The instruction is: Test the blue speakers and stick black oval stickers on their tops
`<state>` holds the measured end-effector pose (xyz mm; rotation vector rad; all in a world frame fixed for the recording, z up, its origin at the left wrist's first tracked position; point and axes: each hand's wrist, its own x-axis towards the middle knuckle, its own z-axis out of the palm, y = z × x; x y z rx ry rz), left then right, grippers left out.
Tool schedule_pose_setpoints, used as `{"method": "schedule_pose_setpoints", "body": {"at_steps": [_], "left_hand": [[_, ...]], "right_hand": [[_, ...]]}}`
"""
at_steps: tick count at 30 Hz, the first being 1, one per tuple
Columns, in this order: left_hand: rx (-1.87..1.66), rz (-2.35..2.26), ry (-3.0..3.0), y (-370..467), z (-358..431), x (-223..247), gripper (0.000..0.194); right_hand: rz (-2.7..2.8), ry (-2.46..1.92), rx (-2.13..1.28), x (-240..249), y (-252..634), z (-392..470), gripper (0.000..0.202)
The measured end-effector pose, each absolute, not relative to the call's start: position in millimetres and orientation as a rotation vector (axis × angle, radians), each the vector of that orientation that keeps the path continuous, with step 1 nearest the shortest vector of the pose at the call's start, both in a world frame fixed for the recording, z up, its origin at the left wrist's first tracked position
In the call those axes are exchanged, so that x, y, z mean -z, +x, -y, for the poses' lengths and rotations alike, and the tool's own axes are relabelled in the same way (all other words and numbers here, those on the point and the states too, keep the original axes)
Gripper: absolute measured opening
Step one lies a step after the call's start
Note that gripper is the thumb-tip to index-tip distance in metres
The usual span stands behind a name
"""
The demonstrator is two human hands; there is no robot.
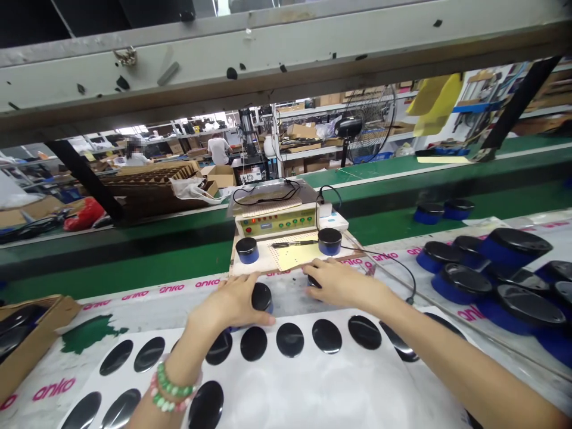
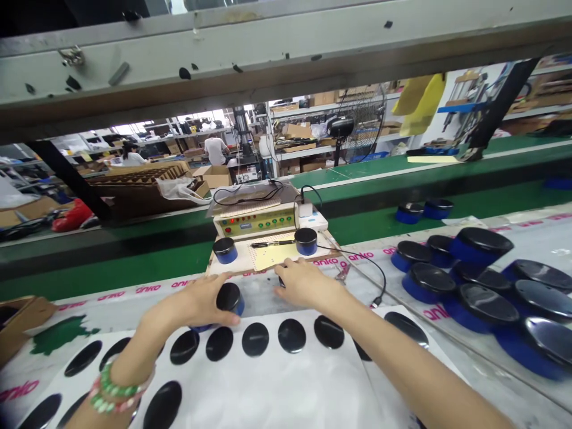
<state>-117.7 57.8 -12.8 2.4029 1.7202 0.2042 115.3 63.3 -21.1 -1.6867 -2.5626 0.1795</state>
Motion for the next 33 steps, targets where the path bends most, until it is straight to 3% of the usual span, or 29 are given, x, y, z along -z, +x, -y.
{"method": "schedule_pose_setpoints", "body": {"at_steps": [4, 9, 15, 21, 33], "left_hand": [[-0.179, -1.545, 2.487, -79, -63, 1, 0.07], [-0.313, -1.321, 2.579, -35, -56, 21, 0.072], [-0.413, -1.244, 2.558, -27, -57, 40, 0.069], [-0.458, -1.245, 2.5, -33, -58, 27, 0.06], [-0.469, -1.211, 2.469, -35, -55, 21, 0.05]], "right_hand": [[2.367, -1.784, -0.071, 12, 127, -97, 0.033], [2.142, -1.786, -0.032, 33, 151, -130, 0.036], [1.973, -1.487, -0.318, 40, 169, -135, 0.03], [1.529, -1.164, -0.7, 17, 174, -122, 0.034], [0.899, -0.701, -1.225, -16, 172, -102, 0.023]]}}
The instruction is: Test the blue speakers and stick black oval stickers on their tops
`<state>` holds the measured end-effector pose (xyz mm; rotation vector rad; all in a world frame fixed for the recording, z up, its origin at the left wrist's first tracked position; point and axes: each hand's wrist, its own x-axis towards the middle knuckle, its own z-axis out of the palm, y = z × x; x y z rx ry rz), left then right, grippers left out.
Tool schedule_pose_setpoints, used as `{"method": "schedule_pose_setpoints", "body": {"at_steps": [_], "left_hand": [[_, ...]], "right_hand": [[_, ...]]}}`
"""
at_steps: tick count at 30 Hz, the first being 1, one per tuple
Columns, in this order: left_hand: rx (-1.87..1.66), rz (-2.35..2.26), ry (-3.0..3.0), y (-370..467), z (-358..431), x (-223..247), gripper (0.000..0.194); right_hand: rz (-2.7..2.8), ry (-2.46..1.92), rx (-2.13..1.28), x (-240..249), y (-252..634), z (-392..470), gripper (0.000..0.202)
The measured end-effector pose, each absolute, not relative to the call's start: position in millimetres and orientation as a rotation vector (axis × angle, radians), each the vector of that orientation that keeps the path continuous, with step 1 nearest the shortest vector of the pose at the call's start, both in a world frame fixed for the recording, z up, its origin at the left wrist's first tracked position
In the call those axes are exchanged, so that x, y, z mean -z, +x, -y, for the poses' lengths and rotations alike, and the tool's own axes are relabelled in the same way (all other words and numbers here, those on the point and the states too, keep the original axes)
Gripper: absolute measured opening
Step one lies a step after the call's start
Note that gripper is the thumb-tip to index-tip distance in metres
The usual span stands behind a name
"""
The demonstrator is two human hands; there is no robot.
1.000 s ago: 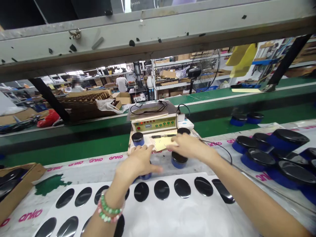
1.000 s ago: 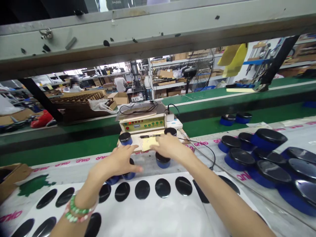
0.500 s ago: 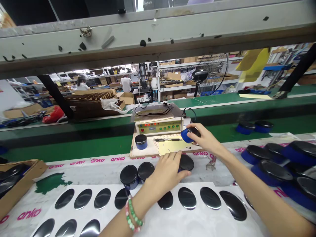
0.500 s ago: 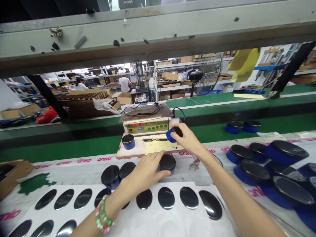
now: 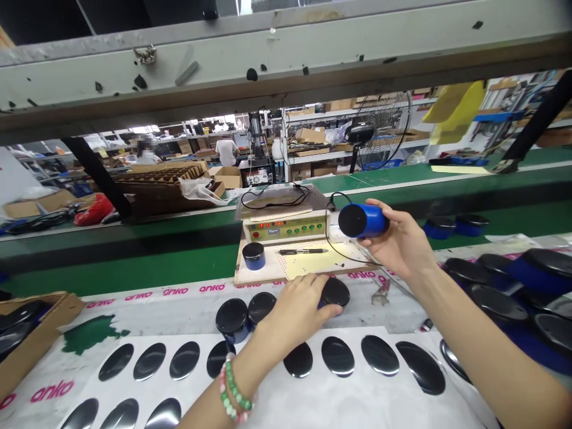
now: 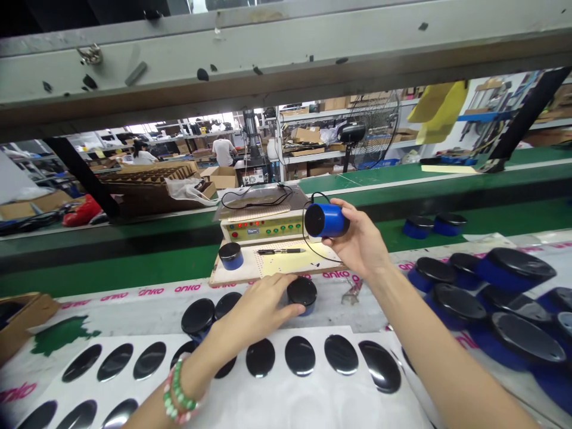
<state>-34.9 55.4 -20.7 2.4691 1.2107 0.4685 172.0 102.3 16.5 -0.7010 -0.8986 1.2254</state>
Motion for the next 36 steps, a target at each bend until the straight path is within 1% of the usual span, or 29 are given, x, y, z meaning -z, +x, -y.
{"method": "schedule_pose_setpoints", "body": {"at_steps": [8, 13, 27, 33, 35, 36], "left_hand": [[-0.468, -1.187, 2.48, -34, -53, 21, 0.048], [-0.474, -1.187, 2.484, -35, -54, 20, 0.047], [-0.491, -1.182, 2.471, -35, -53, 19, 0.043], [-0.503, -1.168, 2.457, -35, -51, 18, 0.042], [-0.516, -1.165, 2.445, -35, -50, 17, 0.044], [-0.53, -1.172, 2.438, -35, -50, 16, 0.048]], "right_hand": [[0.748, -0.598, -1.4, -17, 168, -101, 0.016], [0.725, -0.589, -1.439, -17, 163, -99, 0.017], [0.7, -0.586, -1.249, -23, 163, -96, 0.012], [0.778, -0.64, -1.168, -26, 159, -92, 0.015], [0.827, -0.68, -1.122, -26, 161, -92, 0.016], [0.862, -0.706, -1.094, -26, 161, -92, 0.018]]}}
